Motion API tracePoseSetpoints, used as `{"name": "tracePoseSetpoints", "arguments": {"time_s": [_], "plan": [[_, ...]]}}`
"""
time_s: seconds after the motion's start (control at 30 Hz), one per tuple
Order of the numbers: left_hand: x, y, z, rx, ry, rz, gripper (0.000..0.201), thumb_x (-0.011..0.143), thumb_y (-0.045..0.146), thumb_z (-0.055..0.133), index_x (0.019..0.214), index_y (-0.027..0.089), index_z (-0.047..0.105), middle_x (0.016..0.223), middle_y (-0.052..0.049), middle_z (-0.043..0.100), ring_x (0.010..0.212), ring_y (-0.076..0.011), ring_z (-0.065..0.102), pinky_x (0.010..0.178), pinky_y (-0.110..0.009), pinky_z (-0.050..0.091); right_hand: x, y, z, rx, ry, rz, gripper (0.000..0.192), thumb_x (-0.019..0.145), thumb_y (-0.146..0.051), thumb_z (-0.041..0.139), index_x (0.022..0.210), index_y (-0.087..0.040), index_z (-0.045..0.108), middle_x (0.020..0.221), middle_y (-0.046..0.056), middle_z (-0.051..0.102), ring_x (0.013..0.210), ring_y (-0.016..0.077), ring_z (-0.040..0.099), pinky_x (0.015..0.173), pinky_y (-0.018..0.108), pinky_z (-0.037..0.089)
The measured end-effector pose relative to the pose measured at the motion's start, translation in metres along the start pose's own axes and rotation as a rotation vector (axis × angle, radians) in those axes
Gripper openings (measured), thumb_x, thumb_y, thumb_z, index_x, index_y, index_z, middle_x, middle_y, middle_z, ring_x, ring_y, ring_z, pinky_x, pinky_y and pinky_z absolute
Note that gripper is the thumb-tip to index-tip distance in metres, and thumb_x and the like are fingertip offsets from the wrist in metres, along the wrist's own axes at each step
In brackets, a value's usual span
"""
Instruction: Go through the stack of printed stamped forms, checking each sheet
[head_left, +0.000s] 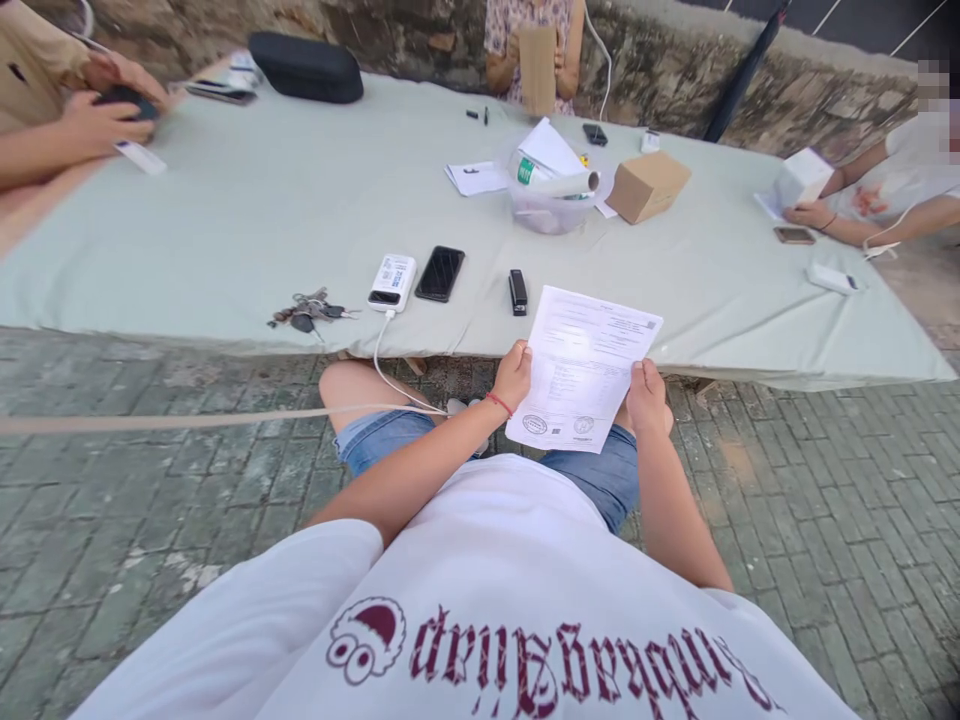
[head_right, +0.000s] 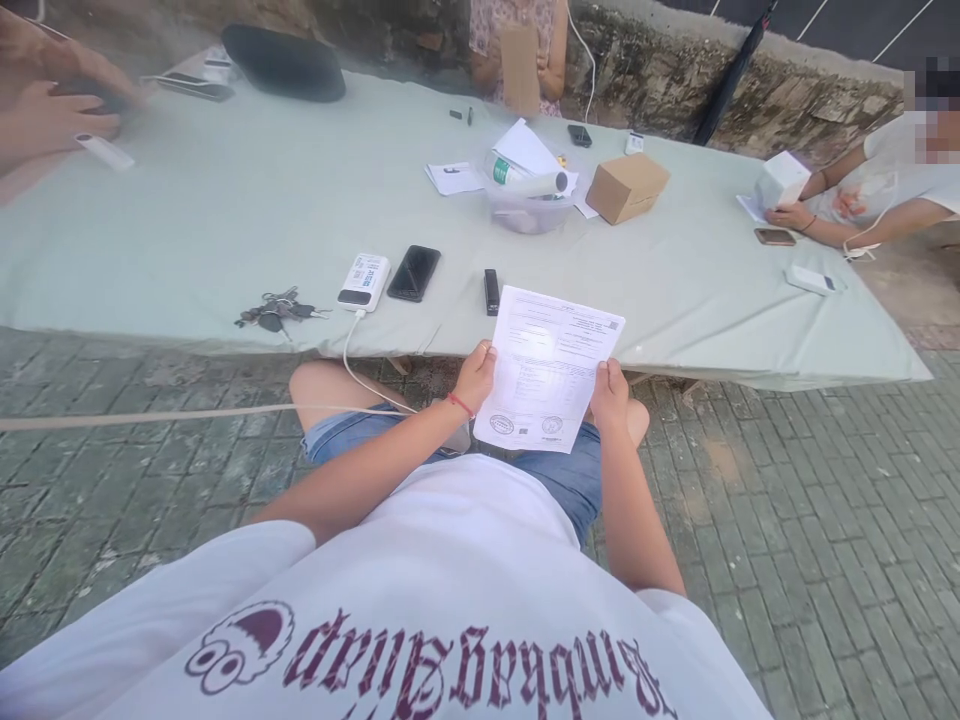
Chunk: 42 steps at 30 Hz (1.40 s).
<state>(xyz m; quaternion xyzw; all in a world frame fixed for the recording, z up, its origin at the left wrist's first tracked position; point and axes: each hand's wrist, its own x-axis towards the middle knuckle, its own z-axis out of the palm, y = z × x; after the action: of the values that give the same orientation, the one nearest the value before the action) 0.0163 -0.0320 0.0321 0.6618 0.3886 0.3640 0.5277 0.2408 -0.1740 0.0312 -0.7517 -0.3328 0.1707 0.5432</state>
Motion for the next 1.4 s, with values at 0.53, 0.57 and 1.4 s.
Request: {"name": "tracePoseSetpoints", "arguments": {"time_s": [0.53, 0.57, 1.4], "plan": [[-0.021, -0.005, -0.006, -0.032, -0.006, -0.139, 0.043, 0.102, 0.056, 0.044, 0.075, 0.023, 0.047, 0.074, 0.000, 0.057, 0.076, -0.0182, 0.053, 0.076, -0.032, 0.046, -0.027, -0.003, 0.014, 0.050, 0.063, 0.184, 0.032, 0.086, -0.058, 0.055, 0.084, -0.026, 0.059, 0.084, 0.001, 0.066, 0.077, 0.0215, 0.059, 0.072, 0.035, 0.051], [-0.023, -0.005, -0.007, -0.032, -0.017, -0.140, 0.043, 0.102, 0.056, 0.044, 0.075, 0.023, 0.048, 0.074, 0.000, 0.057, 0.076, -0.0182, 0.053, 0.076, -0.032, 0.046, -0.030, -0.003, 0.014, 0.057, 0.067, 0.193, 0.032, 0.086, -0.058, 0.055, 0.083, -0.026, 0.058, 0.082, 0.001, 0.066, 0.076, 0.0212, 0.059, 0.071, 0.035, 0.051], [-0.007, 0.010, -0.011, 0.010, 0.016, -0.081, 0.036, 0.104, 0.046, 0.043, 0.075, 0.025, 0.047, 0.071, 0.000, 0.056, 0.074, -0.0198, 0.054, 0.075, -0.033, 0.043, -0.042, -0.033, 0.008, -0.099, 0.133, 0.145, 0.040, 0.090, -0.064, 0.048, 0.084, -0.026, 0.057, 0.080, 0.004, 0.066, 0.079, 0.0246, 0.060, 0.072, 0.035, 0.050]]}}
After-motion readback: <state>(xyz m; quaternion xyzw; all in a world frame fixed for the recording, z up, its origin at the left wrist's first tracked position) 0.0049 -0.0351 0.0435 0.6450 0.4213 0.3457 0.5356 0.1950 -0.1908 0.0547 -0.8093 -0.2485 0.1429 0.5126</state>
